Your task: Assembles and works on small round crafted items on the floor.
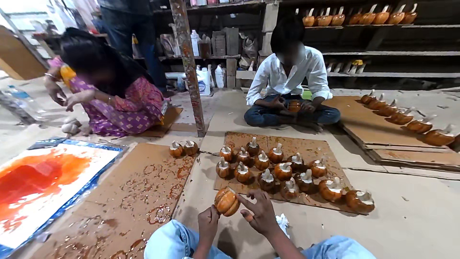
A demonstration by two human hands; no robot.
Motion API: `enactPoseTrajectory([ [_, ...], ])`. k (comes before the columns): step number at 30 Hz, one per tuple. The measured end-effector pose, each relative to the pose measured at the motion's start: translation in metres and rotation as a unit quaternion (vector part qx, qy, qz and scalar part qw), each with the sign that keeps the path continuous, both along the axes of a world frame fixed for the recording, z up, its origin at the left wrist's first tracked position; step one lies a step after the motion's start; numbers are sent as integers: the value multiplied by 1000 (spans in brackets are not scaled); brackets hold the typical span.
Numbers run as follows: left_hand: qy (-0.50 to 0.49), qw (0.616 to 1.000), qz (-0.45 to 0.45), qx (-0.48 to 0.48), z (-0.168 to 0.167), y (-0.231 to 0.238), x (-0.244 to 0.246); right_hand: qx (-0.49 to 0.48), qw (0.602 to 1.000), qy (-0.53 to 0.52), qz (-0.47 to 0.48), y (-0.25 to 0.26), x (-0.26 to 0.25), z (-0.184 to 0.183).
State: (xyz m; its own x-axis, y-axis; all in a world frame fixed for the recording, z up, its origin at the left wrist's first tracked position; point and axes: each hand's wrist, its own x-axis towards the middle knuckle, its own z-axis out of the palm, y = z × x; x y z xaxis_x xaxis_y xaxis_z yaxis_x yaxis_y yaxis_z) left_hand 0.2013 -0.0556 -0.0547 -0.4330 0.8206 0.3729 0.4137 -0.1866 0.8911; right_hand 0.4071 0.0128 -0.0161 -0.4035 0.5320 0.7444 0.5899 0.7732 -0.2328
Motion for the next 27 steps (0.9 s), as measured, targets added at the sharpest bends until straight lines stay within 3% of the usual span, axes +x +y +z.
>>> enactPoseTrajectory([
  [4,63,997,0,52,-6,0,1,-32,998,41,-21,1,11,3],
  [9,159,981,-3,112,-9,0,3,-2,991,66,113,-6,16,14],
  [12,164,976,4,141,-9,0,2,11,991,54,119,0,20,13],
  [14,130,981,-20,140,-8,0,1,-13,993,66,96,6,24,11],
  [17,17,988,-106,114,-6,-2,-4,-129,974,164,92,9,22,9],
  [20,-100,974,-185,85,-7,-3,-5,-286,896,291,176,6,14,17],
  [22,-135,965,-217,63,-9,-2,-4,-353,856,306,219,1,9,17],
  [25,-168,957,-235,21,-11,0,-5,-403,822,323,239,-4,3,22],
  [27,-194,947,-255,-5,-12,0,-6,-390,834,309,238,-3,4,24],
])
